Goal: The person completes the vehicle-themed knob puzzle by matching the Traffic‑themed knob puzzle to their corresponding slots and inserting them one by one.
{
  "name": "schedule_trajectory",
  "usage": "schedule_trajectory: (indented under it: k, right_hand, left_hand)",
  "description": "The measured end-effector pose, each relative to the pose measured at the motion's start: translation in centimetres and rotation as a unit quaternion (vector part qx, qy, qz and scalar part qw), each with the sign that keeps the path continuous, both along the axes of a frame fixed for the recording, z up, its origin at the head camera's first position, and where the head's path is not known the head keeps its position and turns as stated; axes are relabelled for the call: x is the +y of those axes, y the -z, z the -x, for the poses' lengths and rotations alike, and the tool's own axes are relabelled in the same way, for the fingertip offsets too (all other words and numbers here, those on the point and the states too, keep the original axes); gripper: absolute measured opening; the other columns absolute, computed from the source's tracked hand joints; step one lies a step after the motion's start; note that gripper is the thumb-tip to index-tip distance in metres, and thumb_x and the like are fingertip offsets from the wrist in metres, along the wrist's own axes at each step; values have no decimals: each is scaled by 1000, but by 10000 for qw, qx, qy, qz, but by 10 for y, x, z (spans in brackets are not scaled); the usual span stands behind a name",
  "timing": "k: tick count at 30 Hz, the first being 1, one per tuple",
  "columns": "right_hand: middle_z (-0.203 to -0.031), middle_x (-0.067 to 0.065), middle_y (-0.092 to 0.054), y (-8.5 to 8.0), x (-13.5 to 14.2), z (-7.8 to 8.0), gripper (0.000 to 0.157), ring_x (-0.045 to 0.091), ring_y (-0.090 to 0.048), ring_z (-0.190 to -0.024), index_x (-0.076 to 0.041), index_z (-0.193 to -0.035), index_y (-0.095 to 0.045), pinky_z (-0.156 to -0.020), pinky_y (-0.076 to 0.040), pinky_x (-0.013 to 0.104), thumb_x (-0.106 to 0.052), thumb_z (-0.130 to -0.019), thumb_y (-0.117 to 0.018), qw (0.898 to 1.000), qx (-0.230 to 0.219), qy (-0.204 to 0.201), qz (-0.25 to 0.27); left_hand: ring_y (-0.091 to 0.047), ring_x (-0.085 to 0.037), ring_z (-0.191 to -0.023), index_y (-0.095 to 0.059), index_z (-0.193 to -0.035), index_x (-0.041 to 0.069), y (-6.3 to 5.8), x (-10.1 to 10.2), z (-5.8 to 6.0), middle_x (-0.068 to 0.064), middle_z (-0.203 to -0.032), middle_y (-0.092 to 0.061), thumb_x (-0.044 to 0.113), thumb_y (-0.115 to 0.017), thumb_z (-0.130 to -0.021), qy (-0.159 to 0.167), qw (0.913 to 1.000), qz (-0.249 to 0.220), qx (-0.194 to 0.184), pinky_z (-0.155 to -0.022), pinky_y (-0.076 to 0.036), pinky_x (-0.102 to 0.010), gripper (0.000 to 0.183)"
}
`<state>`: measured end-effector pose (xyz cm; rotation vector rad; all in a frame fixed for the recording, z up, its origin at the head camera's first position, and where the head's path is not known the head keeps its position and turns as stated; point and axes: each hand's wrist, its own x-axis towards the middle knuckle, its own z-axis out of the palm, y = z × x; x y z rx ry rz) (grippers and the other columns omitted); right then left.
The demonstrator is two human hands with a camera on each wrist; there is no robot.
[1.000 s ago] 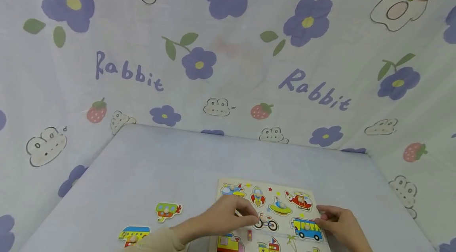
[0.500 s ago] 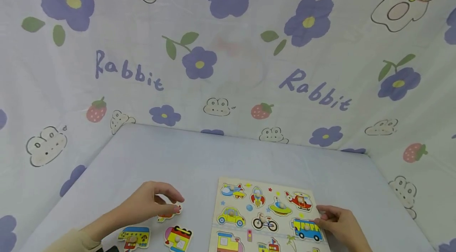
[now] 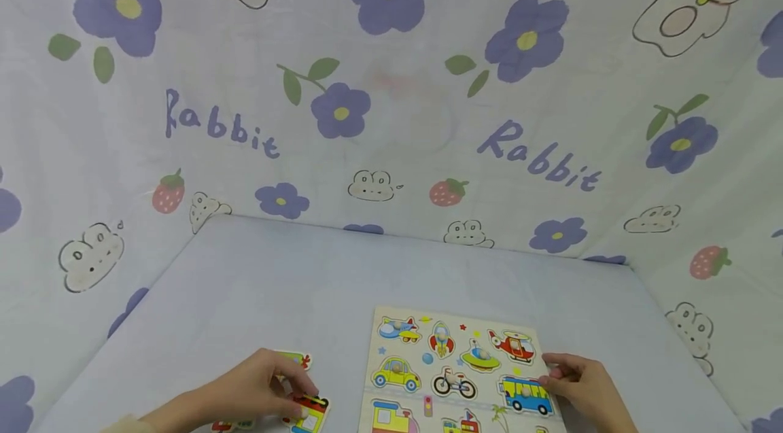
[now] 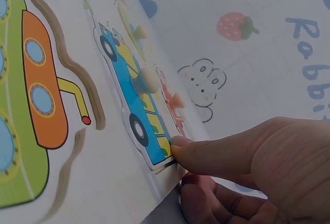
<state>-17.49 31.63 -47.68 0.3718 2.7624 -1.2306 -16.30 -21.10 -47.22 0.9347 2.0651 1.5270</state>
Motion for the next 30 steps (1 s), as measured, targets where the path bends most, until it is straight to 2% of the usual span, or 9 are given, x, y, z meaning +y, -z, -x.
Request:
schedule_trajectory:
  k: [5,8,12,22,30]
  right_hand:
    - [-83,6,-58,0,-1,0,47,21,-53,-74,10,-122,-62,-61,-48,29,-8,-82,-80,10000,-38,-15,49]
    - [-82,6,-58,0,-1,-1,46,22,-53,-74,10,-122,-62,-61,-48,29,-6,-82,-79,9999,-47,8,111]
    - [-82,7,-58,0,-1,-1,45,22,-53,-74,11,-121,-62,-61,-49,30,-4,-82,-78,9998,-47,57,173]
    - [-82,8,-58,-1,0,-1,47,23,-53,-75,10,-122,-62,-65,-51,32,-3,-80,-79,9997,-36,99,236]
    - [-83,9,-57,1,1,-1,49,24,-53,-74,9,-122,-62,-65,-52,32,-4,-79,-81,9996,-22,114,240]
  left_hand:
    - [-68,-17,-83,-77,-97,10,5,3,1,-5,-96,-73,9,-79,-83,163,9998,85,-96,-69,-57,-32,14]
    - [-68,-14,-81,-78,-94,11,5,4,1,-1,-94,-73,6,-79,-82,200,9996,188,67,-68,-56,-31,13]
    - [-68,-11,-80,-78,-93,11,2,7,3,2,-92,-73,1,-78,-81,413,9984,209,332,-67,-57,-30,16]
    - [-67,-8,-79,-77,-93,9,-2,10,7,3,-90,-73,-9,-74,-79,947,9935,144,619,-67,-57,-30,23]
    - [-70,-11,-81,-74,-92,5,-3,12,11,0,-90,-73,-12,-71,-82,1259,9905,27,557,-68,-57,-32,20]
